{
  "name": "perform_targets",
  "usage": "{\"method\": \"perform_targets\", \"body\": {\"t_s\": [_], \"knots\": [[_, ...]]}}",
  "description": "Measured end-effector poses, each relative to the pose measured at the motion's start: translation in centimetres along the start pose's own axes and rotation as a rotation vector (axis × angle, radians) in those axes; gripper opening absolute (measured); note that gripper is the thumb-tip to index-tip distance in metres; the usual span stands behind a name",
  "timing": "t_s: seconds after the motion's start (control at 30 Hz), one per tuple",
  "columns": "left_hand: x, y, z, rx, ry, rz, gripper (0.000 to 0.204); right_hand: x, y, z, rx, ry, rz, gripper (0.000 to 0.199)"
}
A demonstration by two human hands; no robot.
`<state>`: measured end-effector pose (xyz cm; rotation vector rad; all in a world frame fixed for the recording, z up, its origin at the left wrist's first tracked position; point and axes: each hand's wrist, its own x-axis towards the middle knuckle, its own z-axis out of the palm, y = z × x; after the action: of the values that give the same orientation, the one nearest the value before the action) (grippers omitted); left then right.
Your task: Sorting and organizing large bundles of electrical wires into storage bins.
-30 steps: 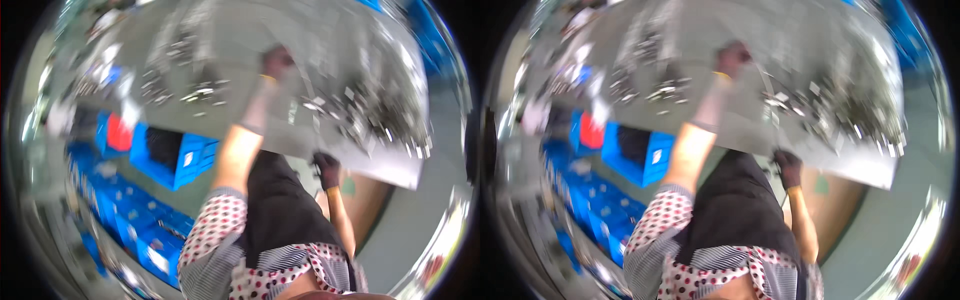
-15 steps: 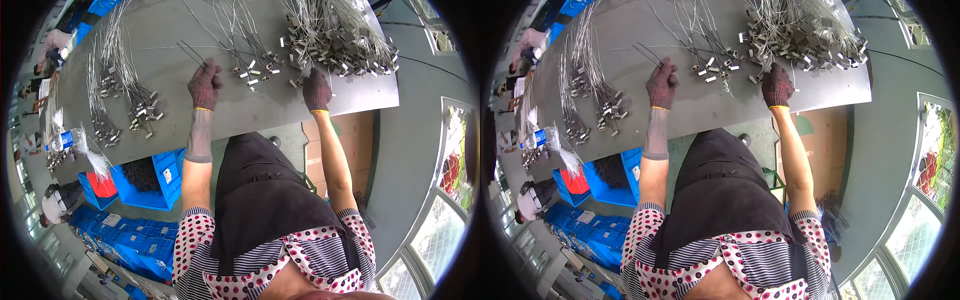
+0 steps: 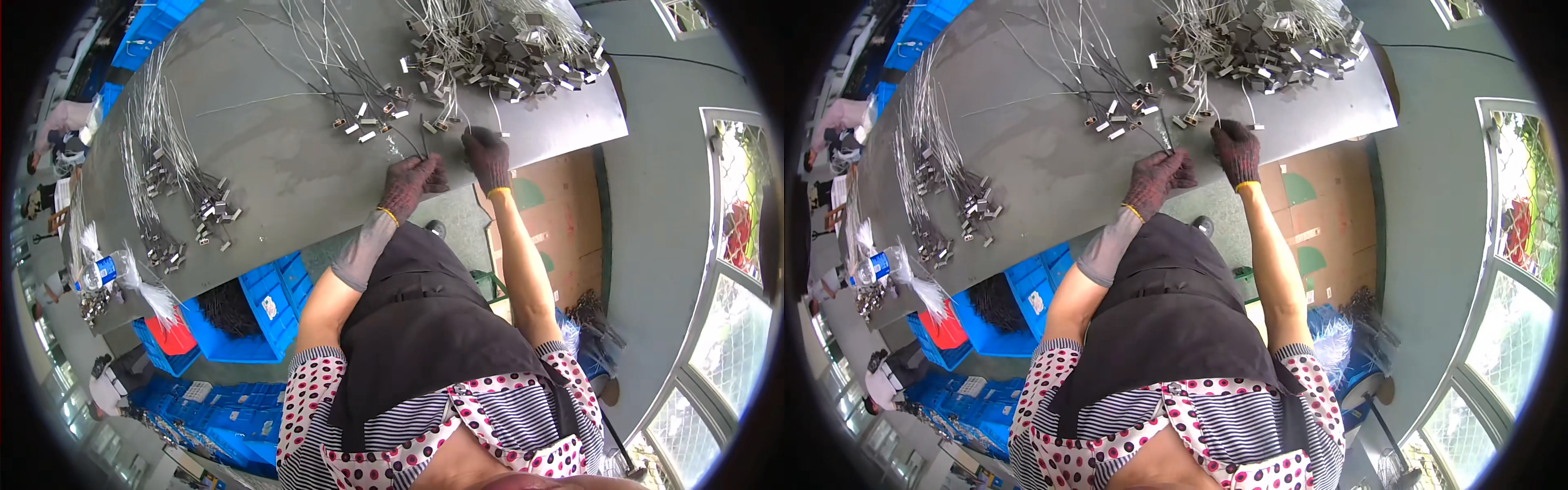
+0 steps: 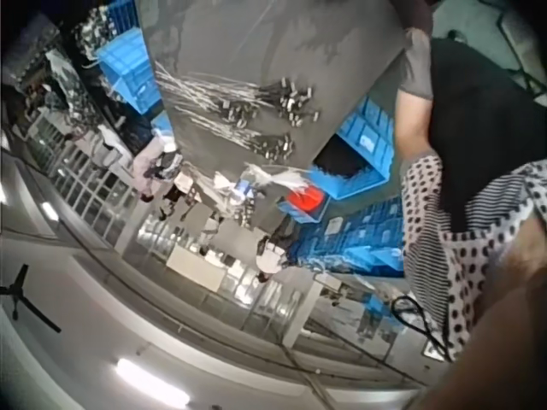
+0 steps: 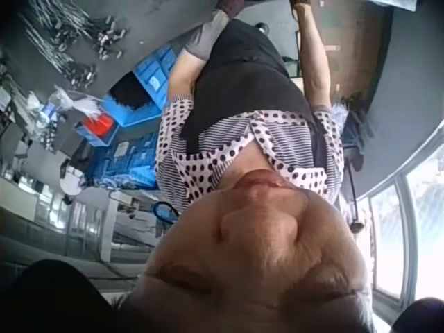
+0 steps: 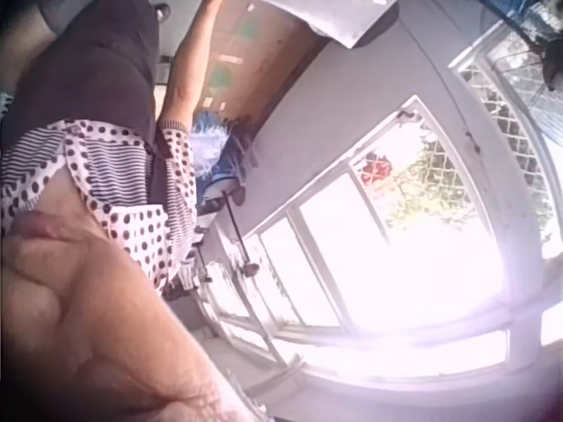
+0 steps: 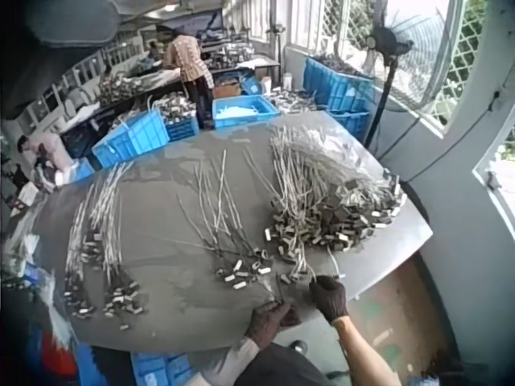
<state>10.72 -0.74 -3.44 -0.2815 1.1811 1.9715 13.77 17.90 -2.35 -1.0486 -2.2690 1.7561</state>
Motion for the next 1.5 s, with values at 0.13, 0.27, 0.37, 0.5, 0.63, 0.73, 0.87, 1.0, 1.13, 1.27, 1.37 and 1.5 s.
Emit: {"method": "perform_targets", "body": {"t_s": [0.13, 0.27, 0.37, 0.5, 0.63, 0.73, 0.87, 1.0, 1.13, 1.27, 1.37, 1.5], "knots": [[2.2, -1.7, 2.6, -0.081, -0.007, -0.079, 0.023, -5.9, 0.3, -3.1, 0.109, -0.039, -0.091, 0.030], [5.6, -3.5, 3.4, -0.289, -0.053, -0.074, 0.017, -14.3, 4.4, -7.8, 0.085, -0.352, 0.242, 0.029], [6.8, -4.5, 3.2, -0.257, -0.044, -0.099, 0.016, -21.4, 12.9, -10.9, 0.116, -0.374, 0.372, 0.028], [6.6, -4.9, 4.2, -0.226, 0.031, -0.089, 0.015, -28.1, 15.7, -14.3, -0.200, -0.384, 0.207, 0.029], [5.4, -2.1, 5.1, -0.307, -0.012, 0.033, 0.015, -32.1, 18.0, -15.9, -0.156, -0.243, 0.274, 0.035], [4.6, 1.7, 5.9, -0.274, 0.002, 0.171, 0.018, -32.5, 18.7, -15.9, -0.027, -0.137, 0.507, 0.037], [4.2, 4.6, 5.7, -0.297, 0.050, 0.322, 0.016, -32.9, 22.7, -16.1, -0.167, -0.073, 0.393, 0.038], [3.6, 5.4, 5.0, -0.281, 0.112, 0.343, 0.015, -31.5, 23.6, -15.6, -0.075, -0.002, 0.442, 0.036], [3.1, 4.3, 3.1, -0.307, 0.138, 0.341, 0.021, -26.5, 16.0, -13.5, -0.124, -0.028, 0.328, 0.034], [2.3, 4.5, 2.0, -0.198, 0.124, 0.296, 0.023, -23.0, 10.6, -12.3, -0.194, -0.099, 0.350, 0.032], [1.9, 6.5, -0.4, -0.216, 0.148, 0.351, 0.024, -24.1, 12.0, -13.3, -0.119, -0.115, 0.405, 0.037], [2.1, 8.0, -2.3, -0.366, 0.248, 0.387, 0.023, -26.7, 11.2, -14.3, -0.148, -0.066, 0.386, 0.033]]}}
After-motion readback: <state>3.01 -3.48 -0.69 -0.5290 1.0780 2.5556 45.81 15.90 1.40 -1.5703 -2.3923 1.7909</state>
